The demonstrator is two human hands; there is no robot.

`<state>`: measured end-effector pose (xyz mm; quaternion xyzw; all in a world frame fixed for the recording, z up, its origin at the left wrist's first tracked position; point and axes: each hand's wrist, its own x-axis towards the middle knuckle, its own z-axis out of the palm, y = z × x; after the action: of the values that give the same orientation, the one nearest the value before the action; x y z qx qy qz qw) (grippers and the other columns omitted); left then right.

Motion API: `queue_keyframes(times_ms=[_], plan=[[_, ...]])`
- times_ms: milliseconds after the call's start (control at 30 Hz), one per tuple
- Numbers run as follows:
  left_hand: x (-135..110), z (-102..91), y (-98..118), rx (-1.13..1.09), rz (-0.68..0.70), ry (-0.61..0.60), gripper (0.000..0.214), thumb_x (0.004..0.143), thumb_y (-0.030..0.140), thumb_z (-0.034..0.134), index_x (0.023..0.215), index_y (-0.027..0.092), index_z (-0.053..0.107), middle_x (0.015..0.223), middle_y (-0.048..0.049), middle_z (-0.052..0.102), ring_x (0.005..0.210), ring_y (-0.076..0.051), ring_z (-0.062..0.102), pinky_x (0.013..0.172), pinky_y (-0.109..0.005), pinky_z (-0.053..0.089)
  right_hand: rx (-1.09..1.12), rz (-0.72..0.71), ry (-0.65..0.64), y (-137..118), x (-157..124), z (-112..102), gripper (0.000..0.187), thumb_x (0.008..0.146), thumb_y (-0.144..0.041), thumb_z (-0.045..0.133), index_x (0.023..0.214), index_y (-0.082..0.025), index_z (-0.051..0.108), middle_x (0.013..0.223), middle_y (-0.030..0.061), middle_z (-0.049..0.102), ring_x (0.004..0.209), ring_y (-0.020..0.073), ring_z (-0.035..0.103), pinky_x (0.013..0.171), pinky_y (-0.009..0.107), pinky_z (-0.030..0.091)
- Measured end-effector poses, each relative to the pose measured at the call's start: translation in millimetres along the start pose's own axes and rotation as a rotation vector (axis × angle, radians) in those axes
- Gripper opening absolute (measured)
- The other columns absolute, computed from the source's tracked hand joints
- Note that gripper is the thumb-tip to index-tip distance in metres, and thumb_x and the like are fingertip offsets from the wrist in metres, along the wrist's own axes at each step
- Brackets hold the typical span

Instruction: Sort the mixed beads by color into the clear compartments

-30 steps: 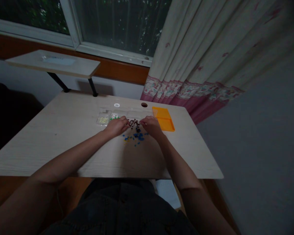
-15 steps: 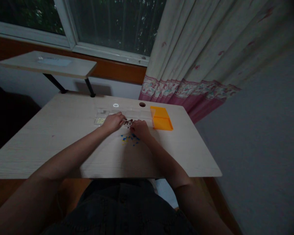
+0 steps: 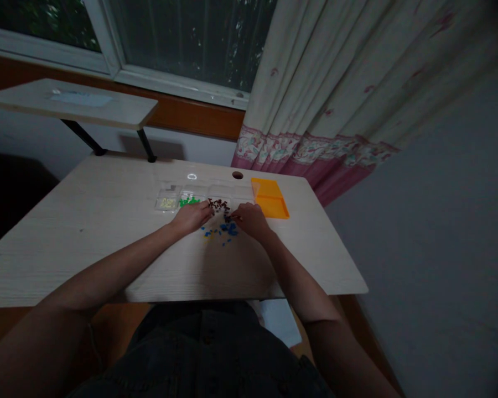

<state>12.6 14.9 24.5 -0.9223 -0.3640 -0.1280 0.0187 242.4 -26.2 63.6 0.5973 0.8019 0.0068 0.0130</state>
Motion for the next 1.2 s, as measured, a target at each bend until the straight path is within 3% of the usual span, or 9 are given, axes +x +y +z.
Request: queue_keyframes(times_ms=[333,767,1067,1200], plan=[[5,-0.7,0,0.017,0.022,-0.023,0.028,0.097,0.032,0.043,0.101,0.02,0.068,0.099,-0.0072,0.061,0.087,-0.019,0.062,0.067,-0.027,0.044,-0.07,-0.003,-0.023,-6,8,5,0.029,0.096,-0.036,0.045,0.109,-0.027,0.07,0.108,0.0098,0.066,0.104,0.0237,0.056,0.091,0.038,0.034],[9,-6.6,8,0.042,0.001,-0.047,0.032,0.098,0.035,0.04,0.098,0.019,0.067,0.102,-0.0079,0.061,0.088,-0.018,0.062,0.068,-0.027,0.045,-0.062,-0.005,-0.057,-12,13,3,0.028,0.094,-0.031,0.046,0.104,-0.025,0.072,0.109,0.0096,0.067,0.103,0.023,0.056,0.087,0.035,0.036],[40,-24.5,-6,-0.022,-0.111,0.088,0.034,0.096,0.038,0.042,0.098,0.019,0.07,0.097,-0.0083,0.061,0.084,-0.02,0.061,0.067,-0.03,0.043,0.161,0.026,0.149,5,18,-5,0.024,0.093,-0.032,0.052,0.101,-0.024,0.073,0.106,0.0062,0.068,0.105,0.0205,0.055,0.091,0.032,0.032],[37,-22.5,-4,-0.008,-0.098,0.067,0.033,0.096,0.037,0.043,0.105,0.021,0.07,0.097,-0.0076,0.061,0.086,-0.02,0.061,0.067,-0.029,0.043,0.178,0.045,0.134,1,35,-14,0.025,0.093,-0.035,0.052,0.098,-0.024,0.074,0.103,0.0061,0.068,0.105,0.0219,0.053,0.09,0.034,0.031]])
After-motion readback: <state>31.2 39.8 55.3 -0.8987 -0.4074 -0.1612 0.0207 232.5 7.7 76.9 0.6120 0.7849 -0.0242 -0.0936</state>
